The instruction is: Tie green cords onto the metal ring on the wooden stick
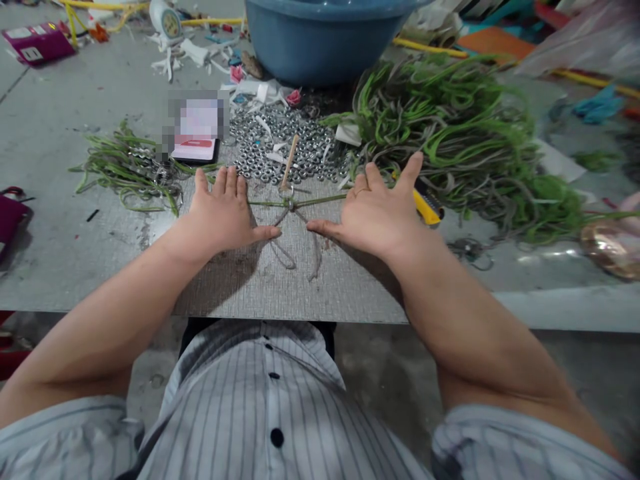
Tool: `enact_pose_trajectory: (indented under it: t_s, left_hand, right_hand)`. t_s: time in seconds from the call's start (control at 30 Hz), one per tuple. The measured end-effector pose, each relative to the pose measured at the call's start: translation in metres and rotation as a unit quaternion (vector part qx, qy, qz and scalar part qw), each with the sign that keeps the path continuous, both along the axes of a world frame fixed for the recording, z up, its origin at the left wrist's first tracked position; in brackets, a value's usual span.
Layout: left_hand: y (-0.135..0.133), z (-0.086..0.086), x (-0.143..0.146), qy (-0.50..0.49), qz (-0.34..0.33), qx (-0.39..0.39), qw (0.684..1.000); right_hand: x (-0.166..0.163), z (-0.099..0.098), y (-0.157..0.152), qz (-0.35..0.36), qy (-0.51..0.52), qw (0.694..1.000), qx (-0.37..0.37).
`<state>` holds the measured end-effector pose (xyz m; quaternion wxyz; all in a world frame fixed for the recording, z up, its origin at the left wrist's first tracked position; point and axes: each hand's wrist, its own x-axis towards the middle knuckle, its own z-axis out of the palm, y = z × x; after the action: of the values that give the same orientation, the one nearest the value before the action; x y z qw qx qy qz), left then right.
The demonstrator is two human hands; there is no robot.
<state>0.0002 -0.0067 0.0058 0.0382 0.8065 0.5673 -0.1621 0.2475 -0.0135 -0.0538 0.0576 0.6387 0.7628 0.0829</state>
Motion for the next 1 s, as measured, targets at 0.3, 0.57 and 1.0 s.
enact_pose_trajectory:
  t_s: [0.3,0.57,1.0]
  left_hand:
    - [0.001,0.003,0.005,-0.126,-0.074,0.081,0.986]
    - [0.016,-0.019,0.015,-0.184,-0.116,0.105,0.970]
    - [0.014,-0.016,0.012,-0.151,-0.131,0.099,0.975]
  right_hand:
    - [-0.024,0.031,-0.006,0.109,0.178,0.976,0.058]
    - [-0.037,0.007,0.009,0.157,0.230,0.960,0.035]
    - [-0.033,0.010,0.004,0.169,0.174,0.969,0.045]
